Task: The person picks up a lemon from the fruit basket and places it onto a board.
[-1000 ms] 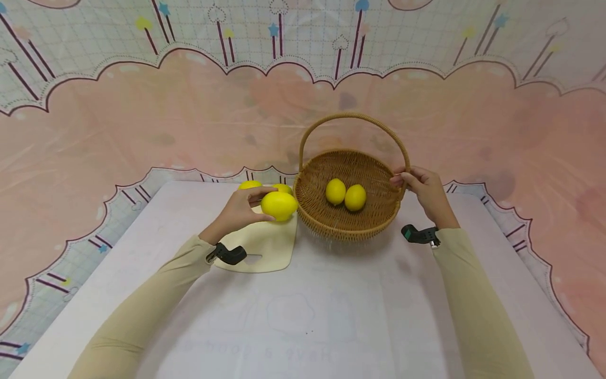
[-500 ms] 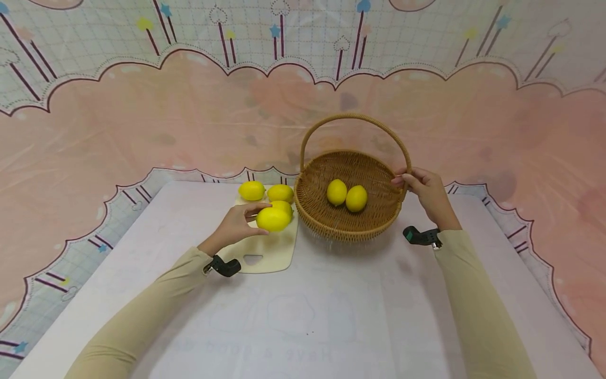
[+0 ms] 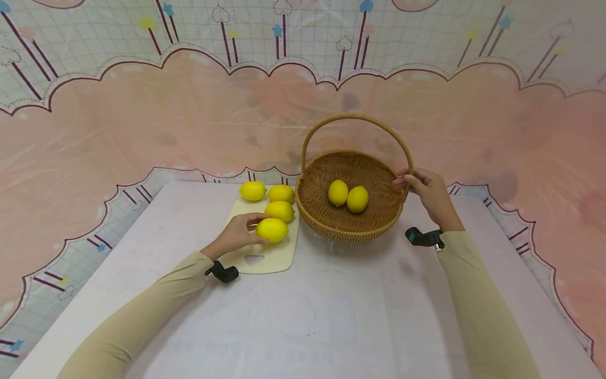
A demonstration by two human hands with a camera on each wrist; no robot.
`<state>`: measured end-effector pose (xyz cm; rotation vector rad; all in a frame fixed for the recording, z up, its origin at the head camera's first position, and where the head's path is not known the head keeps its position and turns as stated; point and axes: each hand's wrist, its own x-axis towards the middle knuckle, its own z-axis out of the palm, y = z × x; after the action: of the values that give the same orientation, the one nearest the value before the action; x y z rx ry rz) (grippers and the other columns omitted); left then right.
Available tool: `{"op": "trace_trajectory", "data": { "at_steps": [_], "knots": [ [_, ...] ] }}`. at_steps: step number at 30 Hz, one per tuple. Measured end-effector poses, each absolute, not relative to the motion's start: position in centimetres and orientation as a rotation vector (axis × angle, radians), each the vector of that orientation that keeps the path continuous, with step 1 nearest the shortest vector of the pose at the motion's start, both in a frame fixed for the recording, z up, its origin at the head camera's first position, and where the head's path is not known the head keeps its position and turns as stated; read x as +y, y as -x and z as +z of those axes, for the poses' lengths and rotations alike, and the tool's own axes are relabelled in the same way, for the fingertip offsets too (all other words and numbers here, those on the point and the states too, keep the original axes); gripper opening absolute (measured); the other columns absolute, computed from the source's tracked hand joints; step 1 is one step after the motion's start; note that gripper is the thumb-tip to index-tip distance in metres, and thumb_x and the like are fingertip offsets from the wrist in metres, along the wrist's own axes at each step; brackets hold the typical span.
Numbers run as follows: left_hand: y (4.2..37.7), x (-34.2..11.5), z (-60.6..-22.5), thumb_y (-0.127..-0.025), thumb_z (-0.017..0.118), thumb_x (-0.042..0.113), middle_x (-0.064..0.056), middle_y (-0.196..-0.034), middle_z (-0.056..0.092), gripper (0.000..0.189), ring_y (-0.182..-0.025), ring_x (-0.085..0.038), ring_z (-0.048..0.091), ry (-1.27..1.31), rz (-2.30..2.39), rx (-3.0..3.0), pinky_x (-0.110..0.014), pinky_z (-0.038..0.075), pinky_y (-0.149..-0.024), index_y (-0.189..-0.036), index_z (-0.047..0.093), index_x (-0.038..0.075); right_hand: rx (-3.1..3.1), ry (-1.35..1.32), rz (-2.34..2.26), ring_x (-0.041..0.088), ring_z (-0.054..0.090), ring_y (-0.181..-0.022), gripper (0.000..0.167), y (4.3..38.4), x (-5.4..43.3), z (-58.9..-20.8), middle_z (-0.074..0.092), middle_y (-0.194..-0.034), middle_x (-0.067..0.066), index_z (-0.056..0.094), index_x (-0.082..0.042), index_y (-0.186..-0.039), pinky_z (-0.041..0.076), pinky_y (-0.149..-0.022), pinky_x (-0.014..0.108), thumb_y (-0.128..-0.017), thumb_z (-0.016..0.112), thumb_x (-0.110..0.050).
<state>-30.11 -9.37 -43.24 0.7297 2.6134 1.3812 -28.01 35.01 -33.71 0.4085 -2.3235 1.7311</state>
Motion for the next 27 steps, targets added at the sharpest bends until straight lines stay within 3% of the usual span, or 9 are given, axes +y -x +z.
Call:
{"op": "trace_trajectory", "data": {
  "at_steps": [27],
  "knots": [
    [30.03,-9.57,-43.03,-0.072,0.081,0.017,-0.016,-0.129,0.058,0.065,-0.113,-0.031,0.058,-0.809,1.089,2.644,-0.037,0.051,-0.096,-0.129,0.054,0.0,-2.301,-0.424,1.771,0.002,0.066,-0.085,0.021,28.0,35.13,-33.69,0.071,-0.084,-0.009,0.066,-0.008,-0.106,0.052,-0.079,0.011,-0.096,0.052,-0.02]
  ]
}}
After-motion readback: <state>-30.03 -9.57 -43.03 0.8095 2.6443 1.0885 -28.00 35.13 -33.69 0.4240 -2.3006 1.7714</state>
